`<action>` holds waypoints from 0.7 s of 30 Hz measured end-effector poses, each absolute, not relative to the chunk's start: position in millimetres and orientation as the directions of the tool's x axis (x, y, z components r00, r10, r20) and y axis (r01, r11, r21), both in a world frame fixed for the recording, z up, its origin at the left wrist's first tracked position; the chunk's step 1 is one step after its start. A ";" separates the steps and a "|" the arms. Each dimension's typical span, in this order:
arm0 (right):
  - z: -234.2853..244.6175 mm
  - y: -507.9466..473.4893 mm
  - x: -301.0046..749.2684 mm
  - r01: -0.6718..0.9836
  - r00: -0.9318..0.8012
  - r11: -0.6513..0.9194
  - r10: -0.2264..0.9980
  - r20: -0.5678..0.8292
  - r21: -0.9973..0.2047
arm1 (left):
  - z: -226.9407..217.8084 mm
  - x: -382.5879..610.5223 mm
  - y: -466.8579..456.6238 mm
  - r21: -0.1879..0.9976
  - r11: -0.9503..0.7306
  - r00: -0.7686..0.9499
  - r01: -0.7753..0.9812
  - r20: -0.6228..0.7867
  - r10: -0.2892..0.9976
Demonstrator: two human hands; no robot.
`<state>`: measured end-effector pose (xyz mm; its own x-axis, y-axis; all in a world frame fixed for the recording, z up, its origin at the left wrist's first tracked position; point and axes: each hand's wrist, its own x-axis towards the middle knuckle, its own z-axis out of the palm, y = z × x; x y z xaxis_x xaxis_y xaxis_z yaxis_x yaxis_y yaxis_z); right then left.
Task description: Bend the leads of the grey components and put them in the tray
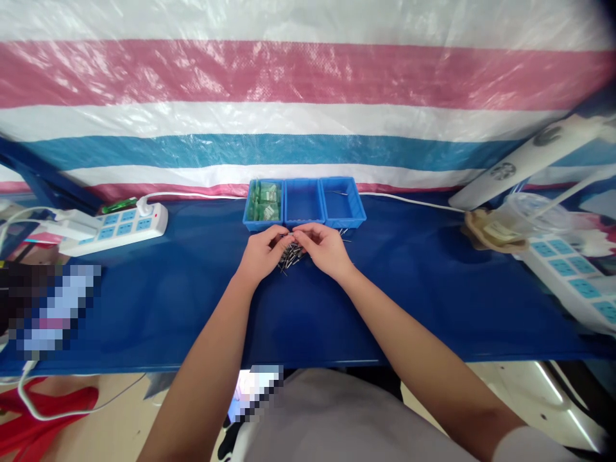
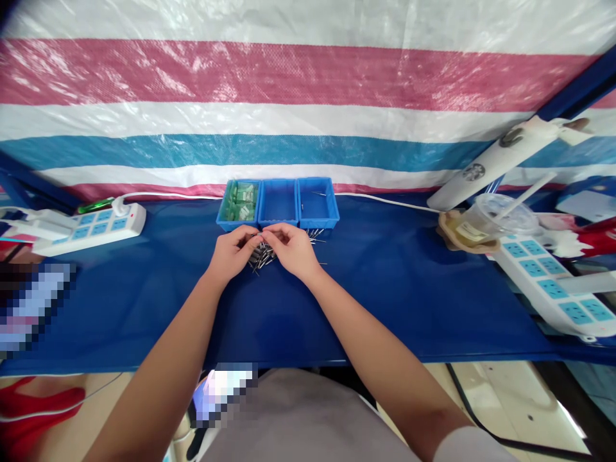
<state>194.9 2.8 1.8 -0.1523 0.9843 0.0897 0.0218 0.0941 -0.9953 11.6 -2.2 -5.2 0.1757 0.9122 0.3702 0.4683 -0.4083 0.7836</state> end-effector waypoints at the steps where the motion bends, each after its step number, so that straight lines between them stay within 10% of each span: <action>1: 1.4 2.8 194.8 0.018 -0.153 0.100 0.983 0.096 -0.995 | -4.7 11.5 -2.5 0.789 -0.403 0.178 0.464 0.363 0.915; 21: 1.1 3.2 194.1 -0.037 -0.162 0.075 0.984 0.080 -0.996 | -3.3 12.0 -2.8 0.794 -0.386 0.155 0.469 0.357 0.921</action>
<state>194.1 3.2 1.1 -0.1618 0.9835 0.0805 -0.0368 0.0755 -0.9965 12.0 -2.8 -3.3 0.1546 0.9213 0.3569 0.4695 -0.3863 0.7939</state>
